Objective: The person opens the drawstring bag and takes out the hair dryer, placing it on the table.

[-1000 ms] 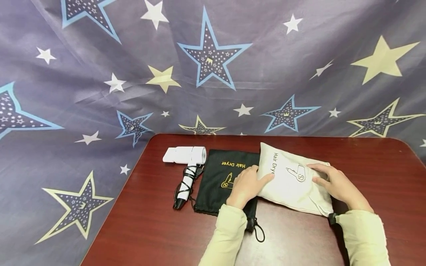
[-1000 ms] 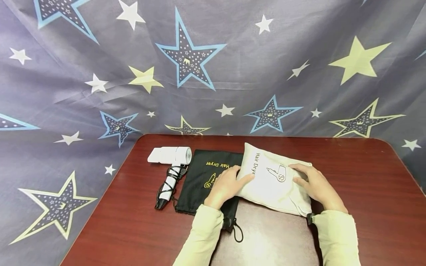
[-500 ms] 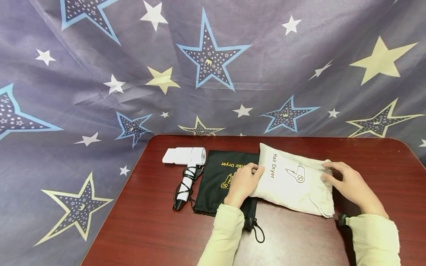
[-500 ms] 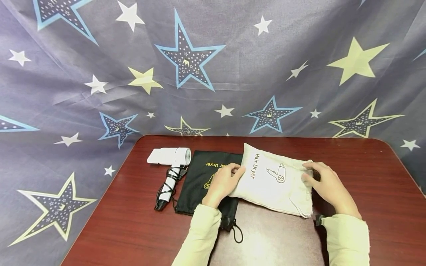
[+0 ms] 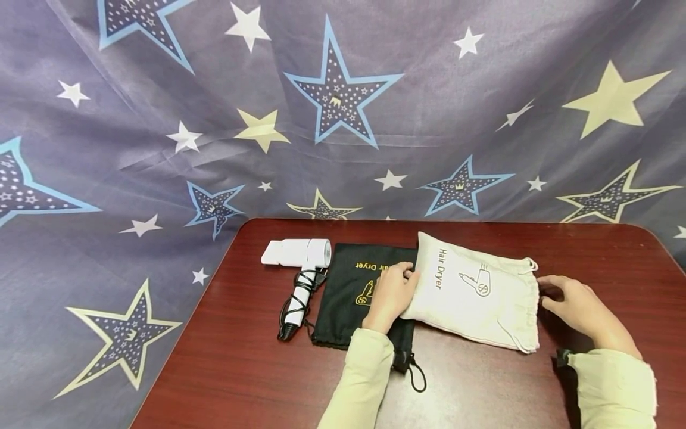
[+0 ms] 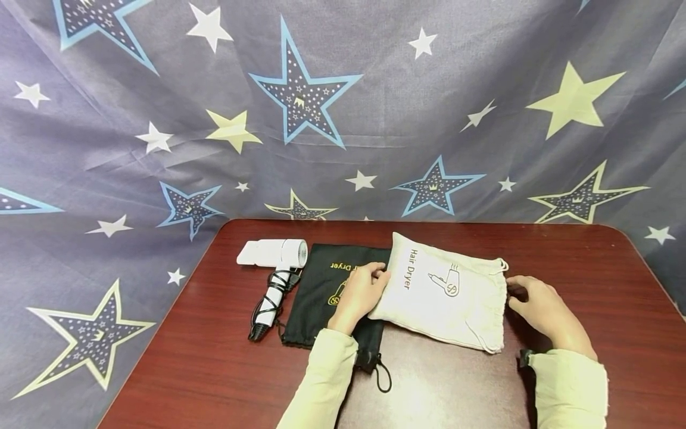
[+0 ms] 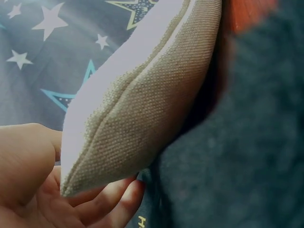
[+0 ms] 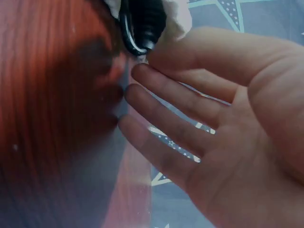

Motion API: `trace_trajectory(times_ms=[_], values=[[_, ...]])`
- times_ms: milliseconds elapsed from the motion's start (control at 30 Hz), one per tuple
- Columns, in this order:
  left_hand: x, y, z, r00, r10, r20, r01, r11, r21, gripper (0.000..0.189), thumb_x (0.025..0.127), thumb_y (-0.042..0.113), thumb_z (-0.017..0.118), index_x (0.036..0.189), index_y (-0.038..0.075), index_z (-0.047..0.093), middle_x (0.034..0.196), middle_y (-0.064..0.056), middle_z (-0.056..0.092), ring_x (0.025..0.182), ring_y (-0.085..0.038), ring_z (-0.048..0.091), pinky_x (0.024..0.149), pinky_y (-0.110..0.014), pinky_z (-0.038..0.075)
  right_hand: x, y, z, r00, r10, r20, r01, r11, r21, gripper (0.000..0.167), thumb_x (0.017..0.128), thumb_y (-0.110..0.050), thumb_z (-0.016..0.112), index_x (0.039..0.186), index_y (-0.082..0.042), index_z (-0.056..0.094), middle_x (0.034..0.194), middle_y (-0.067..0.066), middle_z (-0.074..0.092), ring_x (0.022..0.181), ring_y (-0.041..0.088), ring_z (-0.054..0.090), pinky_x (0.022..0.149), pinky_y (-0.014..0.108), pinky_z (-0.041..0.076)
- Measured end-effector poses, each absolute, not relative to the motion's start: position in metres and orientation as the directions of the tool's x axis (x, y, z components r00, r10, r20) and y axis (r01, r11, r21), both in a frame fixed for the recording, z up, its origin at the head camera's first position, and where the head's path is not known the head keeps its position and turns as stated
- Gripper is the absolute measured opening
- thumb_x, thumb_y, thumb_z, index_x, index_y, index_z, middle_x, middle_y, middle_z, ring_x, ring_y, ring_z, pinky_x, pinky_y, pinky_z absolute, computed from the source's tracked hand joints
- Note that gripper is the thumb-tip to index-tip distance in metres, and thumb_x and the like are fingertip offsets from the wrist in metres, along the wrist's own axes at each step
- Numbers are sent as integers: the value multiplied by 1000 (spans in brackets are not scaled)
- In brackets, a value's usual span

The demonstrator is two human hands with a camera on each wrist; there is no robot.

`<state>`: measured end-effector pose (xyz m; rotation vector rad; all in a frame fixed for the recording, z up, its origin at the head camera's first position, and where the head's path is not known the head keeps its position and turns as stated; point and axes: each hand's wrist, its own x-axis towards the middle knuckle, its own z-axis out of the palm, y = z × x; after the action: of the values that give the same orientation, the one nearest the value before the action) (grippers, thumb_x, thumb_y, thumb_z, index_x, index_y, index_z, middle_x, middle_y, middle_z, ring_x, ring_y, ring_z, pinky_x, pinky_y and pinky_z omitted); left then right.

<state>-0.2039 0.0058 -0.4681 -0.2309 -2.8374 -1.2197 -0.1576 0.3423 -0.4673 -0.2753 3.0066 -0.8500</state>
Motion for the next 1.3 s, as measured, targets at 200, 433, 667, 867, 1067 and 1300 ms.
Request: trace_trajectory(times_ms=[200, 433, 667, 867, 1067, 1300], values=[[-204, 5, -471, -981, 132, 139, 192, 694, 694, 21, 96, 24, 63, 106, 11, 75, 92, 2, 71, 84, -12, 66, 75, -27, 51, -161, 336, -468, -980, -197, 18, -176, 828, -532, 50, 82, -8, 75, 123, 16, 55, 109, 34, 65, 102, 52, 61, 84, 61, 47], [-204, 6, -470, -979, 139, 152, 206, 668, 715, 16, 95, 22, 65, 102, 11, 74, 89, 2, 71, 80, -10, 64, 73, -25, 50, -164, 327, -469, -977, -204, 67, -207, 813, -544, 51, 81, -1, 73, 126, 14, 55, 114, 36, 62, 102, 51, 62, 84, 60, 48], [-204, 6, -471, -982, 123, 141, 187, 652, 735, 12, 94, 20, 66, 99, 12, 74, 85, 3, 71, 75, -7, 63, 70, -22, 49, -166, 323, -470, -979, -186, 78, -198, 812, -548, 47, 82, -1, 69, 125, 12, 55, 115, 37, 61, 103, 53, 60, 83, 63, 47], [-204, 5, -472, -982, 125, 141, 189, 642, 743, 10, 94, 18, 66, 96, 12, 74, 81, 3, 69, 69, -6, 59, 66, -21, 47, -167, 320, -471, -982, -169, 88, -190, 813, -551, 46, 80, 3, 69, 123, 12, 55, 116, 38, 60, 104, 55, 59, 83, 64, 46], [-204, 5, -473, -981, 124, 147, 193, 632, 751, 9, 93, 16, 66, 94, 12, 73, 79, 4, 68, 67, -5, 57, 65, -21, 46, -168, 317, -472, -981, -162, 105, -194, 807, -558, 45, 79, 7, 70, 121, 12, 56, 115, 38, 61, 104, 55, 60, 84, 64, 46], [-204, 3, -473, -977, 135, 162, 211, 632, 746, 9, 92, 15, 65, 92, 11, 73, 77, 4, 68, 67, -5, 58, 66, -20, 47, -167, 318, -473, -981, -156, 112, -192, 803, -564, 46, 79, 9, 68, 123, 12, 55, 111, 38, 62, 102, 54, 61, 83, 64, 47]])
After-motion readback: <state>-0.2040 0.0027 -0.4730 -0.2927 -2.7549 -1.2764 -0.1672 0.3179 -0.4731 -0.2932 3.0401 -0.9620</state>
